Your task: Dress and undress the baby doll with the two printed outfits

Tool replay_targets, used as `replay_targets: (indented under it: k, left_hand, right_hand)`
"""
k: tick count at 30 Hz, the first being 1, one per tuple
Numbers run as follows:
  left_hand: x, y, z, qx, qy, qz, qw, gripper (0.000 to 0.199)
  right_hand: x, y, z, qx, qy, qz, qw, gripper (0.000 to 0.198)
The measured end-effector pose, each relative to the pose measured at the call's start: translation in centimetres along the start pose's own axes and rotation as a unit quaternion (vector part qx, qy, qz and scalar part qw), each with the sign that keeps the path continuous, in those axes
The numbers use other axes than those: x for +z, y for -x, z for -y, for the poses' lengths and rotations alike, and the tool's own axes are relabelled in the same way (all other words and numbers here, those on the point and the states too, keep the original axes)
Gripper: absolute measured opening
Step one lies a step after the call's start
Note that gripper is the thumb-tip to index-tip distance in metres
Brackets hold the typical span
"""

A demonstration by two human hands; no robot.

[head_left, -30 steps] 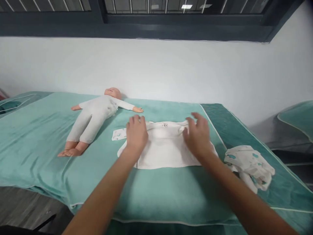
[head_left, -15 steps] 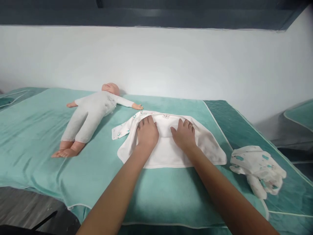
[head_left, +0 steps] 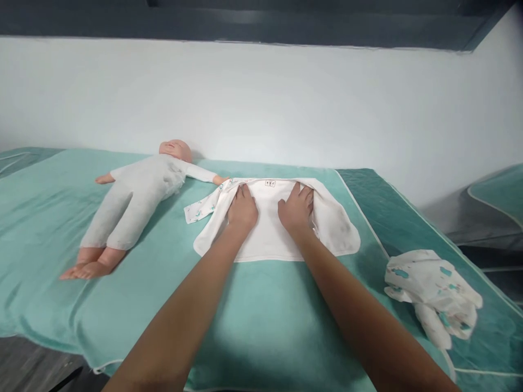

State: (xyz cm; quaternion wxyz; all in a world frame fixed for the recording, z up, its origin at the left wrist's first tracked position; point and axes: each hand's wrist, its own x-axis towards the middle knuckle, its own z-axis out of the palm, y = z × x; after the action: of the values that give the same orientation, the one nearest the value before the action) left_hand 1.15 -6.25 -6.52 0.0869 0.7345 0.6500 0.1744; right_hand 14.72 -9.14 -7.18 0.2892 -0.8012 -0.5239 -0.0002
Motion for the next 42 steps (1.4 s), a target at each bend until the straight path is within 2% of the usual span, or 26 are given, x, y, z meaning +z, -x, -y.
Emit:
replay_targets:
  k: [5, 10, 12, 15, 17, 19, 23, 26, 30, 32, 34, 35, 36, 39, 40, 42]
  left_hand:
    - [1.0, -1.5, 0.4, 0.013, -0.020, 0.006, 1.000, 0.064]
    - [1.5, -2.7, 0.8, 0.029, -0.051, 0.018, 0.998, 0.065]
    - [1.4, -3.0, 0.8, 0.034, -0.058, 0.029, 0.997, 0.063]
    - [1.3, -2.5, 0.7, 0.048, -0.065, 0.028, 0.996, 0.061]
    - [1.3, -1.7, 0.6, 0.063, -0.070, 0.031, 0.995, 0.061]
    - [1.4, -0.5, 0.6, 0.071, -0.066, 0.036, 0.995, 0.063]
    - [1.6, 2.3, 0.8, 0.085, -0.060, 0.018, 0.994, 0.064]
    - [1.4, 4.0, 1.0, 0.088, -0.066, 0.010, 0.994, 0.062]
    - [0.9, 5.1, 1.0, 0.088, -0.073, 0.004, 0.993, 0.059]
    - [0.8, 5.3, 1.0, 0.088, -0.074, 0.001, 0.993, 0.057]
    - [0.7, 5.3, 1.0, 0.091, -0.072, -0.004, 0.993, 0.055]
    - [0.7, 5.2, 1.0, 0.093, -0.071, -0.007, 0.993, 0.054]
    - [0.7, 5.2, 1.1, 0.096, -0.069, -0.010, 0.993, 0.053]
    - [0.5, 5.1, 1.1, 0.100, -0.062, -0.008, 0.993, 0.050]
    - [0.5, 5.1, 1.1, 0.100, -0.058, -0.006, 0.993, 0.049]
    - [0.4, 5.0, 1.2, 0.098, -0.052, -0.003, 0.994, 0.048]
  right_hand:
    - [1.3, -2.1, -0.8, -0.011, 0.038, 0.000, 0.999, 0.070]
    - [2.0, -2.8, -1.6, -0.022, 0.038, 0.062, 0.997, 0.064]
    - [1.9, -2.3, -1.5, -0.049, 0.068, 0.066, 0.994, 0.059]
    - [1.4, -0.5, -1.4, -0.141, 0.109, 0.075, 0.981, 0.051]
    - [0.8, 0.9, -1.4, -0.205, 0.106, 0.102, 0.968, 0.048]
    - [-0.1, 2.3, -1.7, -0.234, 0.091, 0.118, 0.961, 0.045]
    - [-2.7, 5.0, -2.7, -0.238, 0.094, 0.085, 0.963, 0.032]
    - [-4.5, 7.2, -3.7, -0.263, 0.118, 0.073, 0.955, 0.030]
    - [-6.4, 9.2, -4.5, -0.284, 0.103, 0.123, 0.945, 0.029]
    - [-7.6, 8.6, -4.7, -0.274, 0.057, 0.183, 0.943, 0.030]
    - [-9.1, 6.3, -5.0, -0.242, -0.005, 0.237, 0.941, 0.034]
    - [-9.9, 4.7, -5.3, -0.221, -0.035, 0.250, 0.942, 0.035]
    - [-10.5, 2.8, -5.8, -0.198, -0.048, 0.230, 0.952, 0.031]
    - [-11.5, -2.7, -8.7, -0.137, 0.037, 0.154, 0.978, 0.018]
    - [-11.4, -4.0, -10.0, -0.094, 0.086, 0.150, 0.980, 0.017]
    - [-10.6, -5.5, -12.9, -0.022, 0.136, 0.182, 0.974, 0.023]
